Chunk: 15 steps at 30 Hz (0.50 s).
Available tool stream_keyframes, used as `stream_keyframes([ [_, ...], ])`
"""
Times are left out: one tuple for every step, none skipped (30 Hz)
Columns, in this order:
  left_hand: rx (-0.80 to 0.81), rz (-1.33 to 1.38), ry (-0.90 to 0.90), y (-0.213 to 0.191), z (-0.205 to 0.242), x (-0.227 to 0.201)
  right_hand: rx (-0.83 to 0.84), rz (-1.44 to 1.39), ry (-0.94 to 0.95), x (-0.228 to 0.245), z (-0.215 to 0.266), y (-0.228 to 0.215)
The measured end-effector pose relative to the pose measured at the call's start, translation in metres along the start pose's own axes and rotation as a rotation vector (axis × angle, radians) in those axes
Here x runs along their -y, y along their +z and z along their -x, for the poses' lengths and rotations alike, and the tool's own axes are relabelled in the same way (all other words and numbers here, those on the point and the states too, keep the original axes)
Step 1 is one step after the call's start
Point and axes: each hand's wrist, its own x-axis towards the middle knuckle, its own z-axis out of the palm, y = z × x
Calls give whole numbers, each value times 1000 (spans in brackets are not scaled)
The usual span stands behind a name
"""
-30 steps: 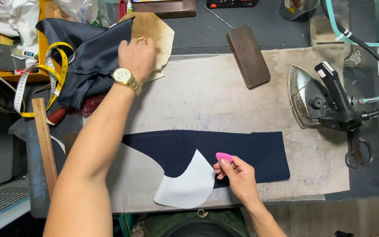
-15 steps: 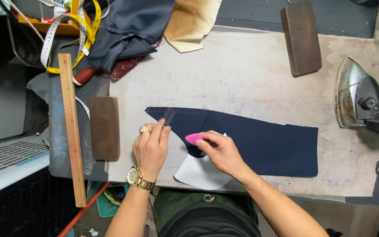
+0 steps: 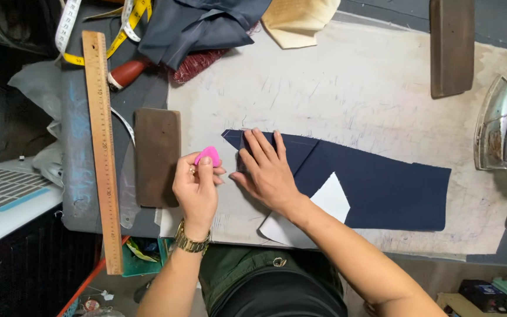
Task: The person cuts a piece of navy blue fabric using scissors. They then fold the fabric, mark it with pink chalk using a ruler for guidance, and manipulate the fabric on a work table.
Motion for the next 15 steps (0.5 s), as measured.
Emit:
stream_keyframes([
  [-6, 3, -8, -1, -1, 4, 10, -1, -4, -2, -5, -1],
  [10, 21, -25, -2, -2, 7, 37, -24, -17, -4, -11, -2],
  [26, 39, -42, -3, -4, 9, 63, -47, -30, -6, -16, -4],
  [29, 41, -47, -3, -4, 13, 68, -45, -26, -11, -16, -4],
  [37, 65, -64, -4, -4, 17, 89, -52, -25, -15, -15, -5],
  [39, 89, -80, -4, -3, 21, 111, -61, -29, -20, -16, -5],
  [37, 92, -86, -5, -5, 20, 117, -61, -29, -22, -17, -5],
  [30, 94, -85, -6, -6, 19, 118, -33, -43, -24, -17, -5],
  [24, 96, -84, -6, -6, 17, 118, -6, -58, -26, -16, -6],
  [25, 101, -86, -5, -7, 18, 121, -2, -58, -25, -17, -4],
  [30, 99, -86, -5, -7, 18, 120, 7, -56, -24, -19, -3],
  [35, 94, -87, -5, -7, 18, 119, 13, -52, -23, -19, -2],
  [36, 95, -91, -5, -8, 18, 122, 14, -50, -22, -20, -1],
  [35, 96, -92, -5, -8, 19, 112, 11, -39, -21, -21, 1],
  [34, 96, -93, -5, -8, 19, 102, 9, -27, -20, -22, 3],
])
